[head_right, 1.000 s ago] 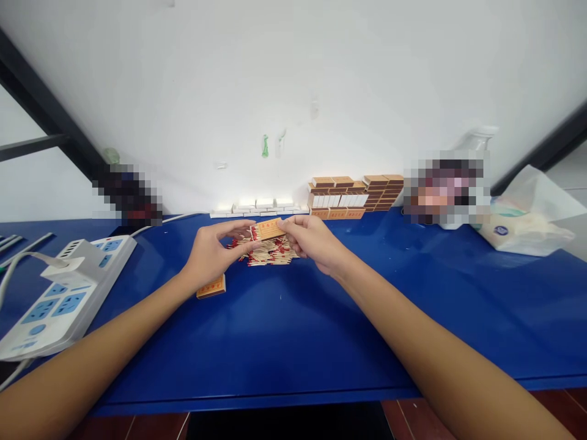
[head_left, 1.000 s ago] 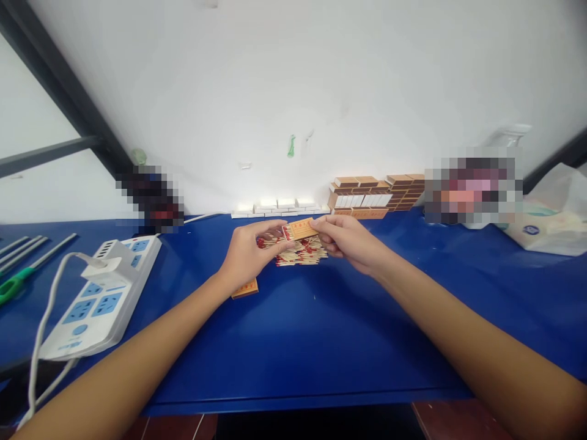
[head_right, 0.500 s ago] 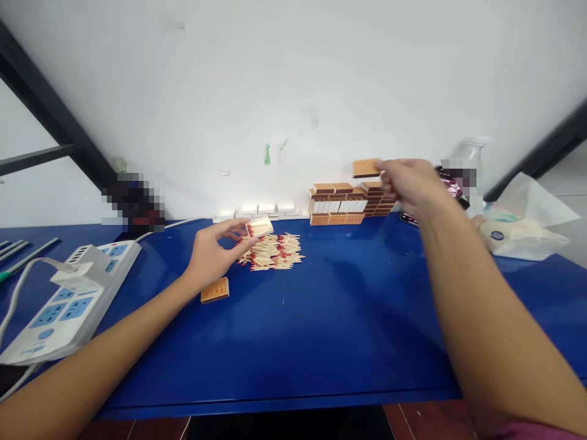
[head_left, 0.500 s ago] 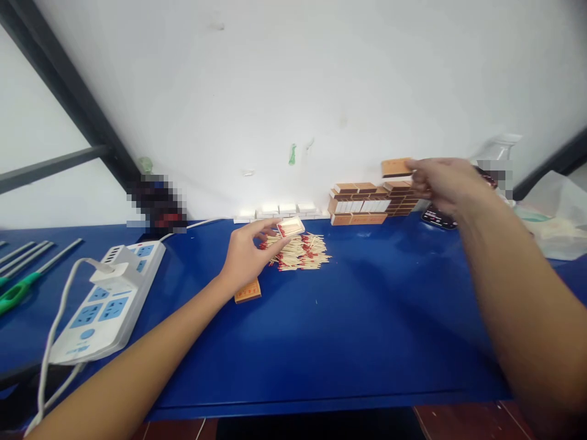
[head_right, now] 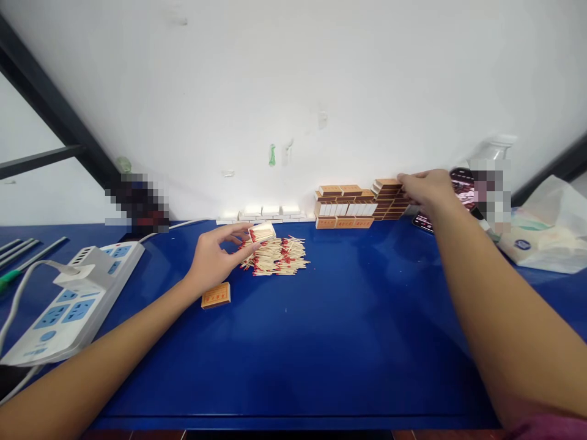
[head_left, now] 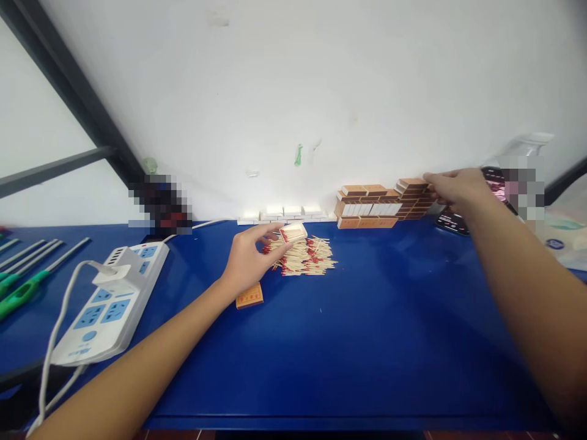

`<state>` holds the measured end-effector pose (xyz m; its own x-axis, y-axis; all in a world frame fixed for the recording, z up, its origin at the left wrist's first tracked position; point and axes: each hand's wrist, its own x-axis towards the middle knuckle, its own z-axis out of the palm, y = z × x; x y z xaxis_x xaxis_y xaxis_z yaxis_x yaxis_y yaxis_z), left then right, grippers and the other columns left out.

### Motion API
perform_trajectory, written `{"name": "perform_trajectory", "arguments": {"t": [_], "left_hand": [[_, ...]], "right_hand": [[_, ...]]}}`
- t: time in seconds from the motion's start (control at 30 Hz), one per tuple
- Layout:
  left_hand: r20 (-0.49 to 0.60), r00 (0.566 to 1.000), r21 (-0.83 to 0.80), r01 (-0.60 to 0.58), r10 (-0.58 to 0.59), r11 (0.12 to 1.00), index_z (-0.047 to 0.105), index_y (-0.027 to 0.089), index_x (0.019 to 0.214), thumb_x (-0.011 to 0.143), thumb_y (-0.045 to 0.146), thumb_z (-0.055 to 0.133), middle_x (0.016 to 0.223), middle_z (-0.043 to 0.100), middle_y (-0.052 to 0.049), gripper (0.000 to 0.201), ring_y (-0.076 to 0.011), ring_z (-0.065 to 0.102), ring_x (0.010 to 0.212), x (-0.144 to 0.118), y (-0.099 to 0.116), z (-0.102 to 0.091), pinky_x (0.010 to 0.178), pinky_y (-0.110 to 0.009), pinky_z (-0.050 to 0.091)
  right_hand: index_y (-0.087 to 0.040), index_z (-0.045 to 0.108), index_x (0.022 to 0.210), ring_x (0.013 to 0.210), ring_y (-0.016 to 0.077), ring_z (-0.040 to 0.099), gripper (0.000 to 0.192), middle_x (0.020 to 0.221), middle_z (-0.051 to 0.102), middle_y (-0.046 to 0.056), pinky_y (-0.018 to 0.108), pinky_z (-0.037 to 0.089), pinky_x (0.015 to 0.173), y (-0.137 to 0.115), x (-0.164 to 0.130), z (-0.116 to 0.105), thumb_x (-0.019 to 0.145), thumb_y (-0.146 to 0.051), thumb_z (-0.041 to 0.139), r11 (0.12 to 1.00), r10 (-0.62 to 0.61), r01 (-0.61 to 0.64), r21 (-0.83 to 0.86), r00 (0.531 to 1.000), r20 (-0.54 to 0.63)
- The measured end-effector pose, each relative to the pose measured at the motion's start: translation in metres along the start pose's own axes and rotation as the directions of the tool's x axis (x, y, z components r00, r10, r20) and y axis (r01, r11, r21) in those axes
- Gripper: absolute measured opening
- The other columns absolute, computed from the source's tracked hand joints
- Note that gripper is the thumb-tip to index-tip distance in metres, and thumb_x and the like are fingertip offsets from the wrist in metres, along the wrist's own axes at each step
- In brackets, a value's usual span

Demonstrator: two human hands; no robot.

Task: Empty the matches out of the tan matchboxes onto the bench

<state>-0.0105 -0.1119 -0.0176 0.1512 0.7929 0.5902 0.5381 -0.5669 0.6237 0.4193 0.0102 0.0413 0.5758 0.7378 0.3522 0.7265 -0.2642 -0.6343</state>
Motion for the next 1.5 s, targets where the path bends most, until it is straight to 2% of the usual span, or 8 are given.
{"name": "perform_trajectory", "arguments": {"t": [0.17, 0.27, 0.33, 0.4, 0.47, 0.6, 0.93, 1.5], "left_hand": [[0.025, 1.0, -0.02, 0.018, -0.018, 1.0, 0.074, 0.024, 0.121, 0.084, 0.039, 0.08, 0.102, 0.079, -0.005, 0.041, -0.0169, 0.072, 0.081, 0.002, 0.001, -0.002, 0.076, -0.032, 0.06], [0.055, 0.998, -0.046, 0.022, -0.02, 0.999, 0.073, 0.025, 0.122, 0.084, 0.039, 0.08, 0.101, 0.078, -0.005, 0.041, -0.0178, 0.072, 0.085, 0.006, -0.002, -0.005, 0.08, -0.033, 0.06], [0.083, 0.996, -0.056, 0.01, -0.005, 0.998, 0.073, 0.025, 0.121, 0.084, 0.037, 0.079, 0.106, 0.078, -0.005, 0.039, -0.0187, 0.072, 0.091, 0.009, -0.007, -0.008, 0.084, -0.034, 0.06], [0.107, 0.994, -0.046, 0.005, 0.0, 0.999, 0.074, 0.024, 0.12, 0.083, 0.035, 0.08, 0.109, 0.078, -0.005, 0.039, -0.0196, 0.072, 0.094, 0.013, -0.013, -0.012, 0.086, -0.036, 0.06], [0.13, 0.992, -0.026, 0.007, -0.004, 1.0, 0.074, 0.024, 0.119, 0.082, 0.032, 0.08, 0.111, 0.078, -0.006, 0.039, -0.0206, 0.072, 0.096, 0.017, -0.02, -0.016, 0.087, -0.038, 0.06], [0.161, 0.987, -0.009, 0.024, -0.022, 1.0, 0.074, 0.024, 0.12, 0.081, 0.026, 0.078, 0.112, 0.078, -0.006, 0.039, -0.0213, 0.072, 0.097, 0.022, -0.032, -0.022, 0.088, -0.039, 0.059], [0.143, 0.989, -0.034, 0.044, -0.038, 0.998, 0.075, 0.024, 0.118, 0.078, 0.023, 0.079, 0.109, 0.079, -0.006, 0.039, -0.0211, 0.073, 0.097, 0.022, -0.045, -0.015, 0.085, -0.037, 0.059], [0.105, 0.993, 0.003, 0.049, -0.049, 0.999, 0.076, 0.021, 0.112, 0.09, 0.023, 0.068, 0.106, 0.08, -0.007, 0.023, -0.0222, 0.075, 0.096, 0.021, -0.041, -0.013, 0.089, -0.039, 0.059]], "right_hand": [[-0.006, 0.076, 0.103, 0.061, 0.0116, 0.053, 0.02, 0.085, 0.073, 0.02, 0.033, 0.041, 0.062, -0.022, -0.04, -0.002, 0.088, -0.018, 0.07, 0.976, -0.148, 0.172, 0.134, 0.974, -0.172], [-0.012, 0.078, 0.093, 0.066, 0.0157, 0.059, 0.013, 0.08, 0.073, 0.014, 0.032, 0.044, 0.064, -0.062, -0.097, -0.002, 0.087, -0.023, 0.074, 0.885, -0.363, 0.307, 0.349, 0.926, 0.107], [-0.018, 0.079, 0.092, 0.07, 0.0166, 0.061, 0.018, 0.089, 0.075, 0.01, 0.032, 0.046, 0.066, -0.09, -0.135, 0.007, 0.091, -0.033, 0.071, 0.775, -0.586, 0.364, 0.516, 0.719, 0.373], [-0.021, 0.08, 0.093, 0.076, 0.0183, 0.063, 0.018, 0.092, 0.076, 0.008, 0.033, 0.049, 0.069, -0.113, -0.162, 0.024, 0.092, -0.036, 0.07, 0.691, -0.705, 0.393, 0.607, 0.552, 0.445], [-0.022, 0.08, 0.094, 0.085, 0.0206, 0.065, 0.02, 0.092, 0.077, 0.007, 0.035, 0.05, 0.077, -0.128, -0.175, 0.045, 0.095, -0.037, 0.067, 0.66, -0.744, 0.407, 0.631, 0.467, 0.477], [-0.021, 0.081, 0.088, 0.088, 0.0225, 0.067, 0.022, 0.09, 0.078, 0.007, 0.037, 0.05, 0.081, -0.139, -0.173, 0.077, 0.094, -0.036, 0.066, 0.667, -0.745, 0.437, 0.603, 0.383, 0.546], [-0.016, 0.081, 0.088, 0.069, 0.0173, 0.06, 0.022, 0.081, 0.076, 0.008, 0.032, 0.043, 0.063, -0.137, -0.175, 0.079, 0.089, -0.035, 0.07, 0.687, -0.723, 0.479, 0.547, 0.372, 0.583], [-0.017, 0.077, 0.091, 0.069, 0.0158, 0.057, 0.018, 0.081, 0.074, 0.006, 0.029, 0.04, 0.064, -0.123, -0.193, 0.082, 0.091, -0.033, 0.069, 0.672, -0.739, 0.519, 0.528, 0.507, 0.443]]}}
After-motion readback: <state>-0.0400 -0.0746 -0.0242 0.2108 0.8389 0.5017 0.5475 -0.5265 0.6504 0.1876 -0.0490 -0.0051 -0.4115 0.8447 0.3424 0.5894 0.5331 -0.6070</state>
